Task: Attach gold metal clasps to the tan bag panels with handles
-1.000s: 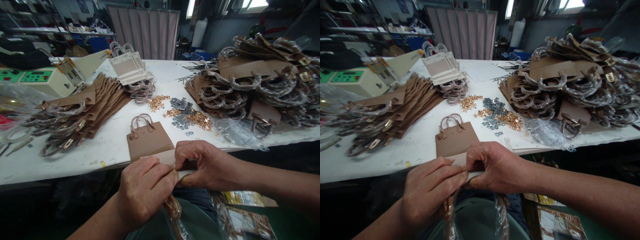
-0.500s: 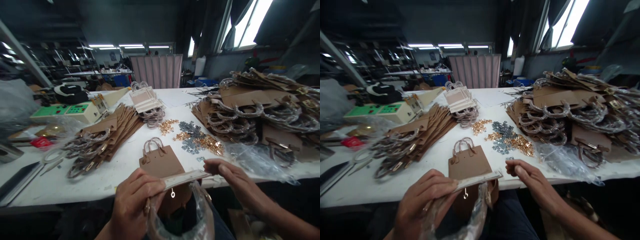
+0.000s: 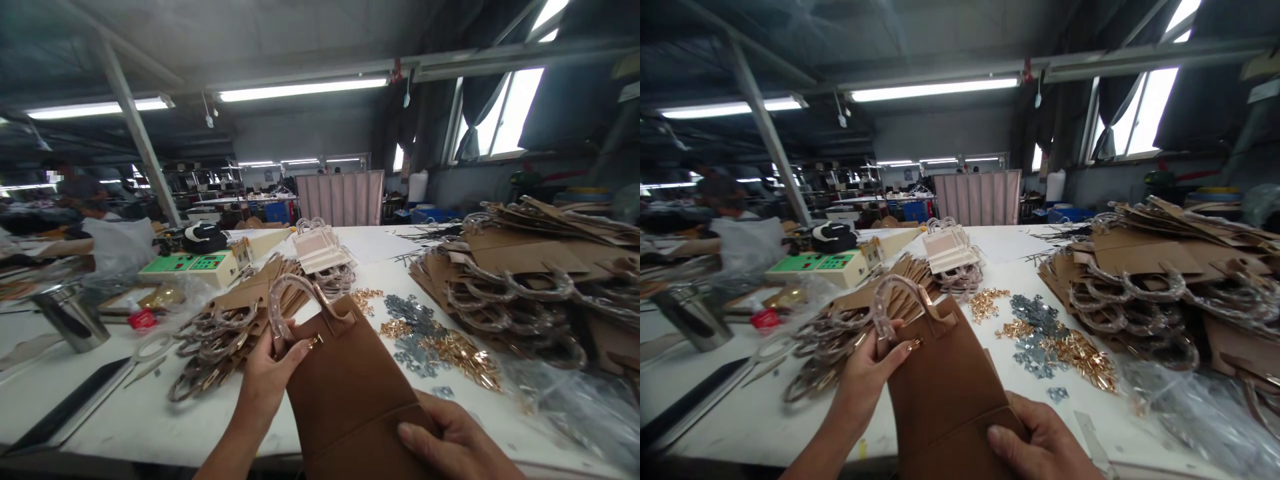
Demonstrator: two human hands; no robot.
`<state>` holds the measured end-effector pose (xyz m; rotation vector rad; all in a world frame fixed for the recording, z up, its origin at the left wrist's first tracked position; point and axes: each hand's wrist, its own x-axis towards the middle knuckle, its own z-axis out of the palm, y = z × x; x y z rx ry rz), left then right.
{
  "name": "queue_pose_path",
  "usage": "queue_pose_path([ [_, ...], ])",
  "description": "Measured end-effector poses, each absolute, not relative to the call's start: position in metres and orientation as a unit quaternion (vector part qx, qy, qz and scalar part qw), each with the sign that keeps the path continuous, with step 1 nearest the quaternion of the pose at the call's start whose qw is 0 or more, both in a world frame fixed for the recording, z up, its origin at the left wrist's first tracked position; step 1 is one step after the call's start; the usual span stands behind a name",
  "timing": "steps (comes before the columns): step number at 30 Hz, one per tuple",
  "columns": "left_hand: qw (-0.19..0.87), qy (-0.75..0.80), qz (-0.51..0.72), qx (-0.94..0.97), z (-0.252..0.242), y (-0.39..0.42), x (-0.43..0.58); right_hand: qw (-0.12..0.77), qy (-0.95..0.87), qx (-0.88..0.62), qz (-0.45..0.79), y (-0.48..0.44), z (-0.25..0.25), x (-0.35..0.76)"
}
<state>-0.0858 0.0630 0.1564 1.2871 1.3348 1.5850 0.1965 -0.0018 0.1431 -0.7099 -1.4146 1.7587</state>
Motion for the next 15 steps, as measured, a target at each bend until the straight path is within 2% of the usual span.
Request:
queue_pose_path([
  [4, 0.462, 0.463, 0.653, 0.382, 0.122, 0.066, -0.077, 0.353, -0.554, -0.278, 0.701, 0.010, 0.146, 0.201],
  [8, 0.606, 0.432, 0.592, 0.309, 0.090, 0.071, -0.070, 0.393, -0.560, -0.315, 0.657, 0.028, 0.120, 0.198],
  [10, 0.606, 0.459, 0.569, 0.314, 0.071, 0.082, -0.069, 0.414, -0.601, -0.363, 0.580, 0.040, 0.097, 0.197],
  [15, 0.475, 0.613, 0.528, 0.345, 0.032, 0.118, -0.076, 0.383, -0.654, -0.543, 0.362, 0.067, 0.045, 0.222],
])
